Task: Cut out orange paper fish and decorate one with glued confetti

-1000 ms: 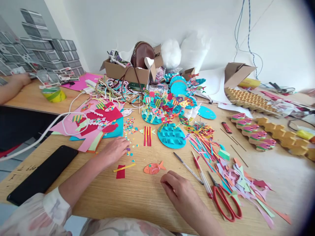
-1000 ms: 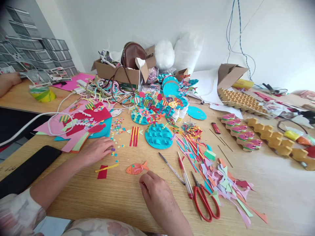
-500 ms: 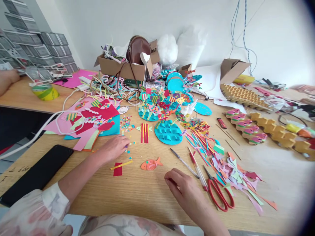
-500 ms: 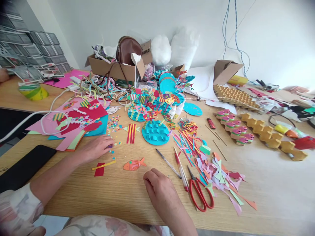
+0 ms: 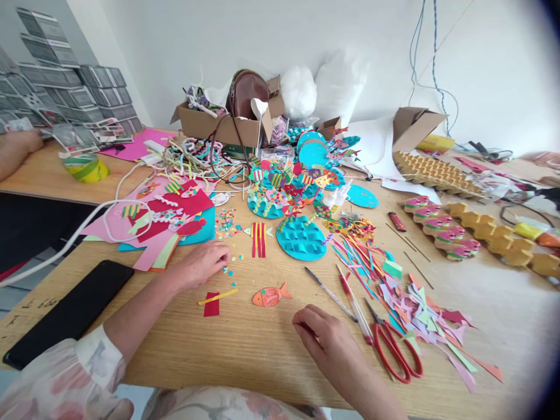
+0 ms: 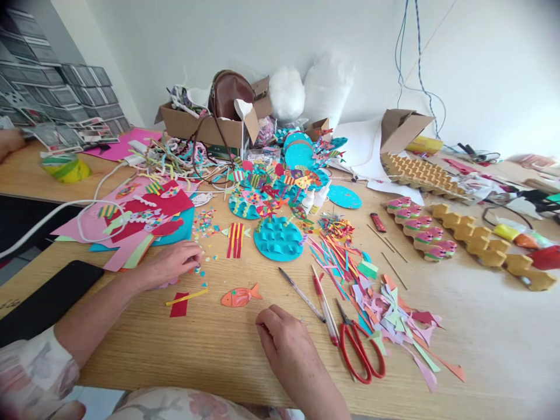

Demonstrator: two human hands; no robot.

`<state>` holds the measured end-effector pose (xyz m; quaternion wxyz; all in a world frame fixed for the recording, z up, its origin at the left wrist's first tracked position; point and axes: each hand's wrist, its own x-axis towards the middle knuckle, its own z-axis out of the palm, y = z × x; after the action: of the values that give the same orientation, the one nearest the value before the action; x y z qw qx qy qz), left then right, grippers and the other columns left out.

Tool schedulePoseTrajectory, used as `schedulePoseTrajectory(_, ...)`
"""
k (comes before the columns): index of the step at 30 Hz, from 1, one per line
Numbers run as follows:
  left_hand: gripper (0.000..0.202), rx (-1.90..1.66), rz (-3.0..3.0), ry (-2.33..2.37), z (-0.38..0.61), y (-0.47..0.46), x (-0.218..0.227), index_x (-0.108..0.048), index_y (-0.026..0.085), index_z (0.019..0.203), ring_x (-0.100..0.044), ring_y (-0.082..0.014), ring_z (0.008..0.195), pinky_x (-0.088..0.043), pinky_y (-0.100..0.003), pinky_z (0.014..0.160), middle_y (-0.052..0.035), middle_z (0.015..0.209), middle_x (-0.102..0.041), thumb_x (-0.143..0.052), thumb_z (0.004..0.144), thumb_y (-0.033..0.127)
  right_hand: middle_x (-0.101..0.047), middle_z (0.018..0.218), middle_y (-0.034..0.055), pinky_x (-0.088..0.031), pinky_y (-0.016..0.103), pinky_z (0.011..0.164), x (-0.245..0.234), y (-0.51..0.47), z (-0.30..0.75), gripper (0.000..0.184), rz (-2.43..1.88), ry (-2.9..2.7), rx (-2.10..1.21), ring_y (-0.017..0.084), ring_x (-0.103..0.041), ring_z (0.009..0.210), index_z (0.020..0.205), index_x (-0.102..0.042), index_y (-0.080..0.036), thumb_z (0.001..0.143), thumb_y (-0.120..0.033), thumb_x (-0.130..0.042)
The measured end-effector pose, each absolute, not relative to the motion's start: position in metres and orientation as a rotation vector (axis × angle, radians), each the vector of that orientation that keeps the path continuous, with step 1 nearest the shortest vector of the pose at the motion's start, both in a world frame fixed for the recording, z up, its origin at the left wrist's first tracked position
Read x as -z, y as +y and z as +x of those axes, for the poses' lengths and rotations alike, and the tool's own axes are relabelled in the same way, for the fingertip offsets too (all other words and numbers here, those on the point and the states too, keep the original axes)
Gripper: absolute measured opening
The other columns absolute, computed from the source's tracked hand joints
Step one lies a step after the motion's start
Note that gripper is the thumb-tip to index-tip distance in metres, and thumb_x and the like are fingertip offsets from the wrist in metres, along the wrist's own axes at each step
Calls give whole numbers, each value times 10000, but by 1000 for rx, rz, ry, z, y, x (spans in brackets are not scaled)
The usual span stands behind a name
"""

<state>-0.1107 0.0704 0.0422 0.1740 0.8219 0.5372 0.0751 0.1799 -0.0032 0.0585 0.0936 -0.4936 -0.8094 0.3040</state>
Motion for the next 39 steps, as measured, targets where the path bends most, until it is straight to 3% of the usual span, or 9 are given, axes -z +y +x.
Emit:
schedulePoseTrajectory(8,142,-261,2227,1642,-119,73,-43,-494,189,708,-466,-120,585,-304,-211,539,34,642,-512,-384,793,160,-613,779,33,-405,256,631,-55,-3,180,199,-1479,-2423,-925,165,-588,710,784,-571,-190,874,-122,-407)
schedulePoseTrajectory(16,111,-224,2315,1452,-117,73,-25,-541,193,729,-515,-161,757,-348,-249,674,-4,765,-572,-465,753,115,-609,772,31,-399,258,630,-57,-2,178,200,-1489,-2440,-936,166,-588,707,775,-568,-185,871,-110,-409)
schedulePoseTrajectory(27,136,-313,2183,1431,-114,73,-32,-458,187,618,-438,-151,674,-298,-249,602,12,698,-496,-456,708,85,-613,774,35,-397,258,636,-58,-3,178,204,-1492,-2457,-939,169,-585,719,773,-571,-180,872,-118,-403)
schedulePoseTrajectory(33,129,-477,1916,1538,-114,72,-45,-438,192,573,-384,-131,554,-258,-249,536,43,572,-436,-497,684,166,-619,775,41,-402,258,636,-56,-1,178,203,-1462,-2420,-961,169,-585,714,783,-581,-178,861,-114,-404)
schedulePoseTrajectory(39,123,-756,1565,1522,-109,63,-63,-482,196,679,-494,-137,645,-376,-237,604,40,647,-515,-543,673,302,-613,724,24,-380,229,592,-61,7,164,172,-1384,-2244,-951,140,-556,647,760,-582,-174,821,-87,-447)
